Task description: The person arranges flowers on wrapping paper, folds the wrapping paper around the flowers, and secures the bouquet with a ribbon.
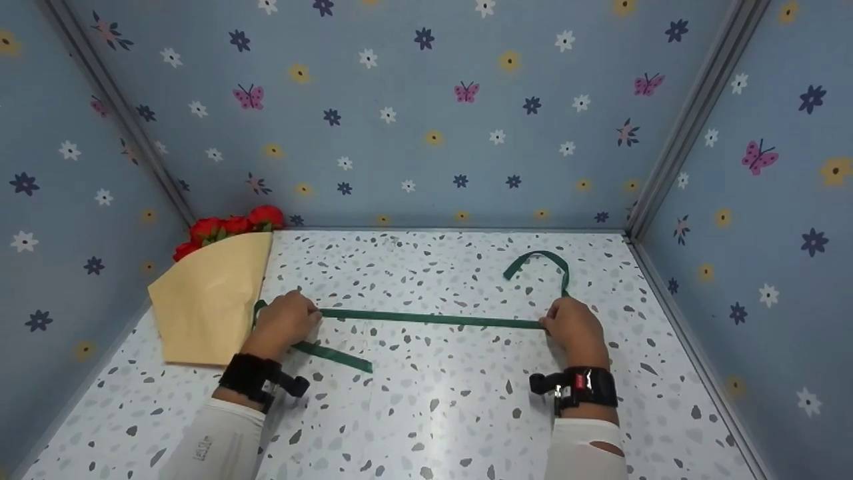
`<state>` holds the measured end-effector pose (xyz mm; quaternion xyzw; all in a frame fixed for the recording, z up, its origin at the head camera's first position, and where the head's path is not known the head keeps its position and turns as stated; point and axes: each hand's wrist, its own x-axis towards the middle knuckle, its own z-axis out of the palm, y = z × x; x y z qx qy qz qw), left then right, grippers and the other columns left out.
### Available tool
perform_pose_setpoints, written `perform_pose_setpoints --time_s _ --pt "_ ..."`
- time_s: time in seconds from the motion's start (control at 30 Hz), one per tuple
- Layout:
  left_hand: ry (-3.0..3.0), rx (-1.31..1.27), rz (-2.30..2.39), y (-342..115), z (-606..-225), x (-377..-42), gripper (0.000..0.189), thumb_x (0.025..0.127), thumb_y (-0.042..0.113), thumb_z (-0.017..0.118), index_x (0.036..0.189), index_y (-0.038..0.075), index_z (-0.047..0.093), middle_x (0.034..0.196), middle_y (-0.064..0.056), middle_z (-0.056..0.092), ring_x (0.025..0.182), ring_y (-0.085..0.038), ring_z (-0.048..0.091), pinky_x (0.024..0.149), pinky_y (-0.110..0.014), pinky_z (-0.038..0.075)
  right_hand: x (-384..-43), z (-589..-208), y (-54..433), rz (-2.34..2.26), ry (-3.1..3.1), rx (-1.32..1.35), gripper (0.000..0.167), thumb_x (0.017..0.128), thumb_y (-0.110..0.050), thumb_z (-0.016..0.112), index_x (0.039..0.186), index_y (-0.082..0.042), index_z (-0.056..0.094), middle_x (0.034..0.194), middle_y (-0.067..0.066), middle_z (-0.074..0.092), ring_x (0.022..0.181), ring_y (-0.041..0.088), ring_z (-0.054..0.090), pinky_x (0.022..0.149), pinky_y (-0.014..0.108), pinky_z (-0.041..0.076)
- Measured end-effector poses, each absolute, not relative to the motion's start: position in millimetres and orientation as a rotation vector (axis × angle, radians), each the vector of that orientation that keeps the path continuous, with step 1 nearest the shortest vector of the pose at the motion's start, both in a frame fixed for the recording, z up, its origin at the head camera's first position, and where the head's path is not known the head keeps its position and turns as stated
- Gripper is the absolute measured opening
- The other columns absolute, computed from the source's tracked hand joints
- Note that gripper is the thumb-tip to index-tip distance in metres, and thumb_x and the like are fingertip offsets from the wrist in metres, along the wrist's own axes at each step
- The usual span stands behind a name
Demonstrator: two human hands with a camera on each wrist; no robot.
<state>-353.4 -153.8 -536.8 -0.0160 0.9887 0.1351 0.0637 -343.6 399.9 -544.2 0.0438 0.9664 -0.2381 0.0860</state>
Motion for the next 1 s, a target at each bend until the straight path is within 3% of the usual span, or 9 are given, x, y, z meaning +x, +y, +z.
perform_pose_setpoints --time_s 0.2,0.43,0.57,0.77,1.0 --pt "2.967 -0.02 0.407 -155 -535 -355 0.036 0.113 0.03 0.066 0.123 0.0 0.082 0.155 -0.032 0.066 0.135 -0.049 0.068 0.114 -0.072 0.053 -346 -543 401 -0.71 2.853 0.165 0.023 0.109 -0.029 0.077 0.107 -0.006 0.078 0.098 0.011 0.074 0.092 0.029 0.067 0.08 0.043 0.052" --pt "3.013 -0.004 0.526 -172 -525 -359 0.033 0.117 0.023 0.058 0.134 0.004 0.08 0.138 -0.022 0.07 0.13 -0.043 0.067 0.11 -0.066 0.054 -344 -539 399 -0.728 2.825 0.205 0.03 0.111 -0.032 0.073 0.116 -0.003 0.078 0.104 0.014 0.076 0.096 0.031 0.068 0.084 0.047 0.054" --pt "3.037 -0.217 0.637 -199 -517 -361 0.038 0.115 0.02 0.057 0.141 -0.002 0.074 0.139 -0.026 0.065 0.132 -0.045 0.06 0.114 -0.068 0.05 -345 -535 396 -0.747 2.796 0.251 0.031 0.113 -0.034 0.069 0.12 -0.004 0.077 0.104 0.012 0.076 0.096 0.03 0.068 0.081 0.045 0.053" --pt "3.012 -0.593 0.69 -238 -526 -359 0.049 0.109 0.025 0.065 0.143 -0.011 0.063 0.138 -0.034 0.054 0.131 -0.052 0.053 0.107 -0.07 0.054 -344 -530 392 -0.759 2.801 0.249 0.033 0.114 -0.035 0.066 0.122 -0.005 0.074 0.099 0.009 0.075 0.089 0.026 0.068 0.073 0.04 0.052" --pt "2.888 -0.684 0.726 -256 -542 -359 0.065 0.106 0.031 0.072 0.152 -0.011 0.051 0.149 -0.04 0.045 0.141 -0.056 0.045 0.109 -0.071 0.052 -340 -534 391 -0.762 2.824 0.195 0.035 0.112 -0.037 0.069 0.122 -0.004 0.075 0.103 0.012 0.073 0.091 0.028 0.066 0.074 0.04 0.051"
